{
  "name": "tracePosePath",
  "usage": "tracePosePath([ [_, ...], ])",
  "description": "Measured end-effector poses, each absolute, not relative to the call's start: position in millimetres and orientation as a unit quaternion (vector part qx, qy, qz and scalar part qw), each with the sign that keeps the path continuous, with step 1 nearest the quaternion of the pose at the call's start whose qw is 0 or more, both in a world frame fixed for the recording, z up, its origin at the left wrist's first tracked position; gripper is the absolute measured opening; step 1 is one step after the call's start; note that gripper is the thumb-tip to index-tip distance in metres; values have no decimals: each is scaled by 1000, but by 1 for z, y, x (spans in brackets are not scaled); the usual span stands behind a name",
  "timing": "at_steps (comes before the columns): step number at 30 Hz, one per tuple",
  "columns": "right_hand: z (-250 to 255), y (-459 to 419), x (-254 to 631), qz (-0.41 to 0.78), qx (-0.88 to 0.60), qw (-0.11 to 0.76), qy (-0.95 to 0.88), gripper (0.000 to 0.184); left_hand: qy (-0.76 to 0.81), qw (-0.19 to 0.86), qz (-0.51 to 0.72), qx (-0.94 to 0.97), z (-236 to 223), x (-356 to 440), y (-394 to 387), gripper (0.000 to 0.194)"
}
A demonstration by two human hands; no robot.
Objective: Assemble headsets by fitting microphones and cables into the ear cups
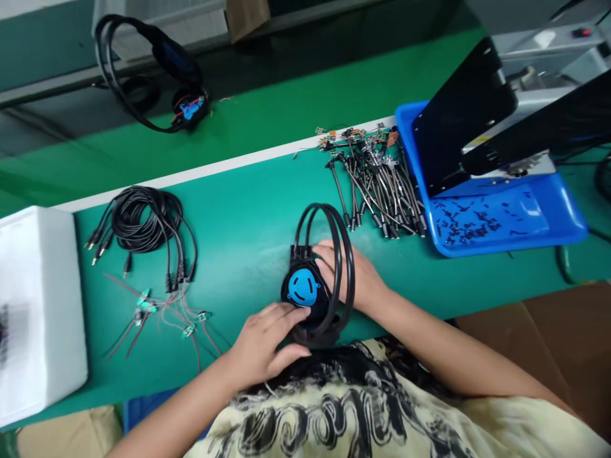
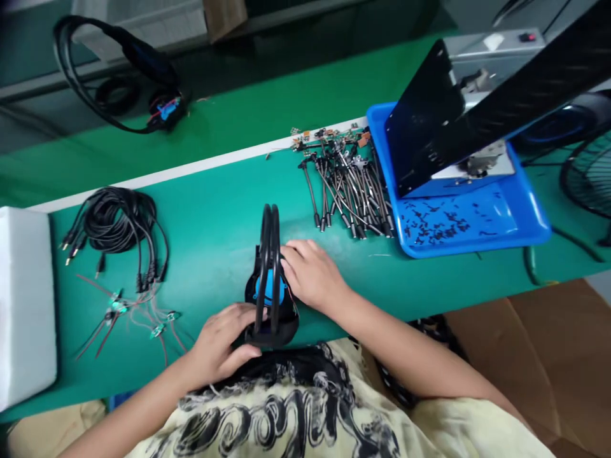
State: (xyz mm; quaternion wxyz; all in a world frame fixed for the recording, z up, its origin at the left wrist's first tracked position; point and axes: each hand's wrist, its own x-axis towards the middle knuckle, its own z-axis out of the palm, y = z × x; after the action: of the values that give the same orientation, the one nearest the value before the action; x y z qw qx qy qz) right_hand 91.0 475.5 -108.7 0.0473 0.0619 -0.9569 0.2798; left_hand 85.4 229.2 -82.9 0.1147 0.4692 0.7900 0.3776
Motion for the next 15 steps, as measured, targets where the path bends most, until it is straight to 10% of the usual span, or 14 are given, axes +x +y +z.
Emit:
tracePosePath([
  [8, -95, 545, 23, -3, -130, 90, -987, 27, 789, 123, 376, 470, -89, 76, 221, 51],
  [15, -96, 555, 7, 13, -168, 107, -980, 25, 760, 179, 384, 494, -82, 69, 204, 54],
])
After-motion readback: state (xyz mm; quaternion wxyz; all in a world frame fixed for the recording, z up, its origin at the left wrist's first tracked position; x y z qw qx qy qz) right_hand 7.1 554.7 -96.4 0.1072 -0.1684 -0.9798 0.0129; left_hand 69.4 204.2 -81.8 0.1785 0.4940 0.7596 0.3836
